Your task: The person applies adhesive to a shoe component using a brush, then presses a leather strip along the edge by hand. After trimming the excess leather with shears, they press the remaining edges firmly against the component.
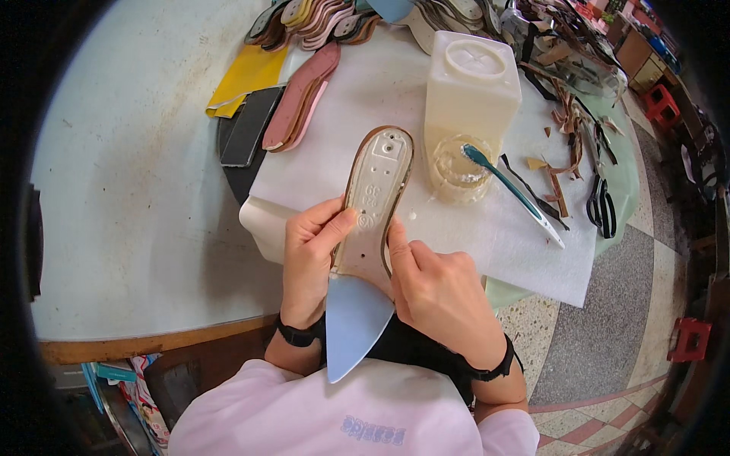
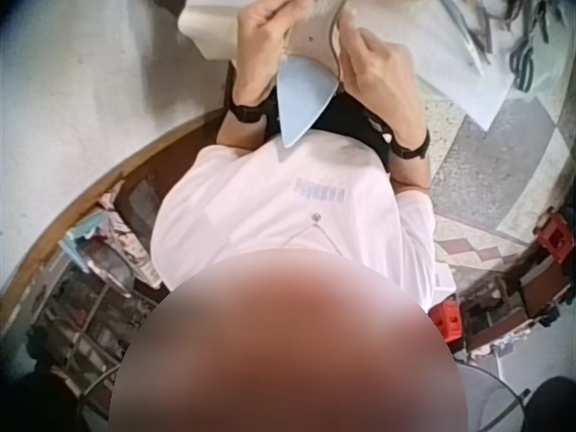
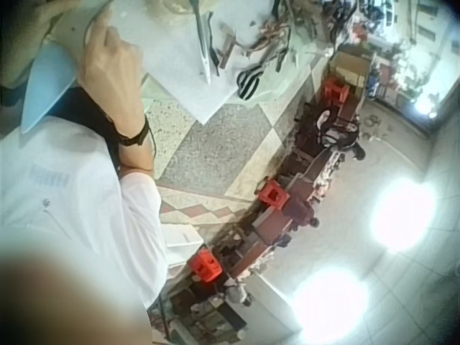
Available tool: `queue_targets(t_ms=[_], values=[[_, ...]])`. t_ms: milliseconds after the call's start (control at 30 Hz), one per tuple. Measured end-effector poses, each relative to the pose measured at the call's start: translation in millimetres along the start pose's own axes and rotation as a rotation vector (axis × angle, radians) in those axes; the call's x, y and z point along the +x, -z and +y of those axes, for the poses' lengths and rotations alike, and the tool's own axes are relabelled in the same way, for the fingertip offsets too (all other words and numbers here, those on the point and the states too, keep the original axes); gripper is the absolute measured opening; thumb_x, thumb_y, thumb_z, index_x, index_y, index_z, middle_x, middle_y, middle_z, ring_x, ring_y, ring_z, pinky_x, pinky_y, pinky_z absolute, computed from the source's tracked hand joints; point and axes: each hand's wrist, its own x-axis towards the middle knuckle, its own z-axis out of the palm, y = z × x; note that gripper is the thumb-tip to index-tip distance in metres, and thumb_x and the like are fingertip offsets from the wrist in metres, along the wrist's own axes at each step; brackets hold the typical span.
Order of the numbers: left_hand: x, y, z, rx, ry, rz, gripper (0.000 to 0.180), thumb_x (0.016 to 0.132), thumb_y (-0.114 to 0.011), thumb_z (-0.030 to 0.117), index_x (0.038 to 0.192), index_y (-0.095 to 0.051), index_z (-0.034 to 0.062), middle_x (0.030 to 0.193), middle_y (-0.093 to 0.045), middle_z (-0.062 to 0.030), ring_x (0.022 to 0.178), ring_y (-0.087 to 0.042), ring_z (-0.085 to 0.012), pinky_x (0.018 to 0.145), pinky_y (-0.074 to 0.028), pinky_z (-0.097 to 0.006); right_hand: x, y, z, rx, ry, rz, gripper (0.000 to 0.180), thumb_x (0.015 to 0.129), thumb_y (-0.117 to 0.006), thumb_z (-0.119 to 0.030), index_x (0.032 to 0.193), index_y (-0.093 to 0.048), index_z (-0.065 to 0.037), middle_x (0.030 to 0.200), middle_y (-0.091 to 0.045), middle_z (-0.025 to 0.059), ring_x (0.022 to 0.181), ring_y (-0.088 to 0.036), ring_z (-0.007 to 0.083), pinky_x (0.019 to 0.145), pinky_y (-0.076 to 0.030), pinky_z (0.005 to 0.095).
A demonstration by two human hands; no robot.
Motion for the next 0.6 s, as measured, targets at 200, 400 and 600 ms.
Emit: queue_targets(t_ms=[200, 400, 600], values=[[2, 9, 2, 0.046, 0.106, -0.077, 0.017, 0.09, -0.054, 0.006, 0.097, -0.066, -0.0045, 0.079, -0.064, -0.0007, 0.067, -0.056, -0.0041, 0.059, -0.042, -0.018, 1, 3, 5, -0.087, 0.09, -0.053, 0.053, 0.069, -0.061, -0.006, 0.118, -0.051, 0.012, 0.063, -0.047, 0.0063, 0.045, -0.05, 0.0207, 0.043, -0.042, 0.0311], [4, 2, 1, -0.035, 0.118, -0.05, 0.014, 0.088, -0.058, 0.007, 0.085, -0.066, -0.004, 0.066, -0.047, 0.0085, 0.059, -0.034, 0.0, 0.05, -0.026, -0.019, 1, 6, 9, -0.077, 0.116, -0.119, 0.053, 0.067, -0.06, -0.005, 0.117, -0.051, 0.012, 0.063, -0.05, 0.0065, 0.046, -0.052, 0.0204, 0.044, -0.042, 0.0314], [5, -2, 1, -0.041, 0.109, -0.034, 0.014, 0.087, -0.058, 0.007, 0.087, -0.066, -0.0046, 0.067, -0.049, 0.0083, 0.059, -0.035, 0.0005, 0.05, -0.026, -0.018, -1, 8, 9, -0.073, 0.102, -0.139, 0.049, 0.067, -0.06, 0.0, 0.115, -0.052, 0.01, 0.062, -0.05, 0.0062, 0.048, -0.052, 0.0219, 0.044, -0.041, 0.0326]])
